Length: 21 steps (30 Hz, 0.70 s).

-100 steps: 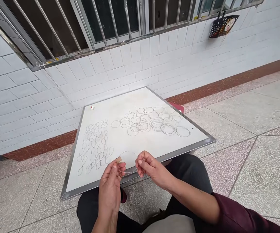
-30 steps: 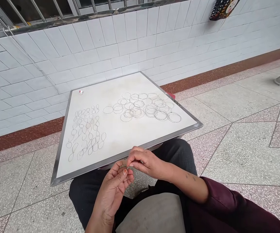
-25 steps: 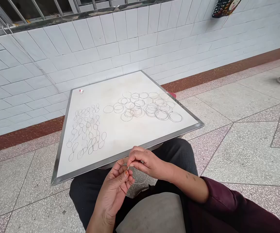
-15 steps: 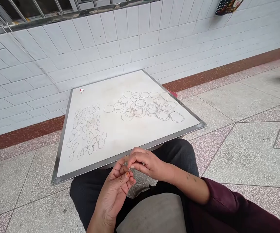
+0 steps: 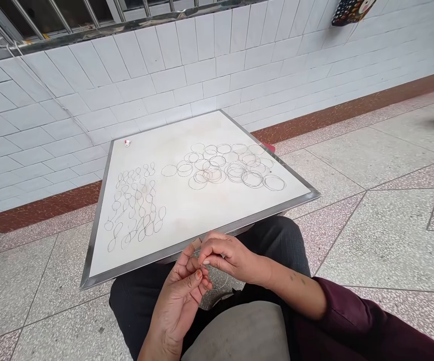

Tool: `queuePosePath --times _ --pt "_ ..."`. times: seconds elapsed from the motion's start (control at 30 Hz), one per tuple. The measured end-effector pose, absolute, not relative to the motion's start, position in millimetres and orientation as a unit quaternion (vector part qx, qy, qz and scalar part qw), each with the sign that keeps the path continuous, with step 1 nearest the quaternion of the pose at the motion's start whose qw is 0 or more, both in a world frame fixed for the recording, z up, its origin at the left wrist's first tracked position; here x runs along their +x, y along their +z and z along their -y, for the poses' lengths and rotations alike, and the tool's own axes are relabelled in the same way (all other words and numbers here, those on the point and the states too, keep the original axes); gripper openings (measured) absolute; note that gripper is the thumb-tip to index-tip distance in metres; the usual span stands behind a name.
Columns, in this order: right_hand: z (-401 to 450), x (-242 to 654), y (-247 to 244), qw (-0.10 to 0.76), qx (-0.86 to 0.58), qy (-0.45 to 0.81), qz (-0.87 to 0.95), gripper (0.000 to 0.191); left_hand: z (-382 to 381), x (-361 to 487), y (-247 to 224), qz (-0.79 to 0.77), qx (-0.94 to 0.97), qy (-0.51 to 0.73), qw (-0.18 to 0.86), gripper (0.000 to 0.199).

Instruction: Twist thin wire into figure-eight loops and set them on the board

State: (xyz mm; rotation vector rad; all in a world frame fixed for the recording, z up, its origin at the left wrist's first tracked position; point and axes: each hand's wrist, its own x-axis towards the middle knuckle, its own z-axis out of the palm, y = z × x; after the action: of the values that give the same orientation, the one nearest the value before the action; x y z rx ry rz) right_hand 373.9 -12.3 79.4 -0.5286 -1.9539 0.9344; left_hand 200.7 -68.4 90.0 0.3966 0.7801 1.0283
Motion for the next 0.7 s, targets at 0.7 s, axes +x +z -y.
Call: queuePosePath --times 0.7 --pt "17 370 48 0.368 -0.273 0.761 0.459 0.036 71 196 99 -0.365 0.172 0.596 0.694 0.066"
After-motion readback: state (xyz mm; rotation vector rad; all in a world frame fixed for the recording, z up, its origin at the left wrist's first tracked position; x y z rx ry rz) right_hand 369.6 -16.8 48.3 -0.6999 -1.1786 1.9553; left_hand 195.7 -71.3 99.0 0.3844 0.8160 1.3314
